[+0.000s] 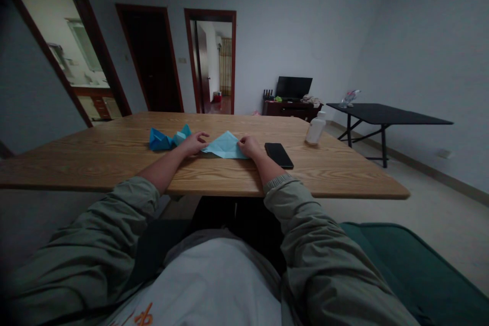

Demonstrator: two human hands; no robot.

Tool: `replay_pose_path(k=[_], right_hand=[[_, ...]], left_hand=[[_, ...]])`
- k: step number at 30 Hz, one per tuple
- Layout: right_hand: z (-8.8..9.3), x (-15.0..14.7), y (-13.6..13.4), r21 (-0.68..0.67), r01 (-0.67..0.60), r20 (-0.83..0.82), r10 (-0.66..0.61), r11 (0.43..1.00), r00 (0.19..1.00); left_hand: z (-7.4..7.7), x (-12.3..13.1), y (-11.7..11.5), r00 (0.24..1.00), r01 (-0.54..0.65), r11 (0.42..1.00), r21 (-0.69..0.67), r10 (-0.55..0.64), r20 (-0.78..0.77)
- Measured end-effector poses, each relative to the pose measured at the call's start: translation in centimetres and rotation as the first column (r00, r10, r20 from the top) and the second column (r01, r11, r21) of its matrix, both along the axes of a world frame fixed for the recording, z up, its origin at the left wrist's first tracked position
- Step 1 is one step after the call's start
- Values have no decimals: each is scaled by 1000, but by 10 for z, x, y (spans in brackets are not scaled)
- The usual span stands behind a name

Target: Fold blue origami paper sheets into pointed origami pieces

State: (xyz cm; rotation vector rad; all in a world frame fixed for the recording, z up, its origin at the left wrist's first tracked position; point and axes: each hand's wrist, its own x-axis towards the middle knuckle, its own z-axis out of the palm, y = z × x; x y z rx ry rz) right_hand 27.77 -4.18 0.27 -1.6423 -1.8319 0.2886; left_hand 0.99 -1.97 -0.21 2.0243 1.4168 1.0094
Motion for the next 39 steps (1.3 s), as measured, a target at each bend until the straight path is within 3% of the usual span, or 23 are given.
replay_pose_path(k=[3, 7, 11, 16, 19, 22, 29, 33, 39], right_hand=[[-2, -1, -2, -100, 27, 140, -12, 995, 990], [-4, 1, -2, -86, 67, 240, -45, 994, 970], [-2, 3, -4, -86, 93, 274, -67, 992, 960], [6, -6, -13, 79, -79, 294, 53, 994, 954], [8, -11, -19, 8, -244, 253, 235, 970, 939], [10, -11, -22, -98, -332, 153, 344, 938, 926], [15, 9, -12, -173, -264, 56, 277, 949, 959], [13, 17, -7, -161, -191, 38, 199, 968, 979], [6, 19, -3, -133, -179, 31, 184, 975, 982]], left_hand=[[5, -3, -9, 963, 85, 996, 39, -71, -261], [11, -2, -18, 895, 241, 971, -2, -223, -386], [10, -1, -19, 881, 192, 980, 58, -146, -450], [9, 1, -16, 898, 140, 986, 91, -87, -431], [9, 0, -14, 916, 105, 991, 80, -65, -395], [9, 0, -13, 922, 68, 994, 83, -30, -387], [10, 0, -13, 923, 49, 993, 108, -4, -386], [5, -4, -4, 955, 31, 997, 70, -9, -296], [-4, -11, 7, 987, 25, 997, 80, -12, -158]])
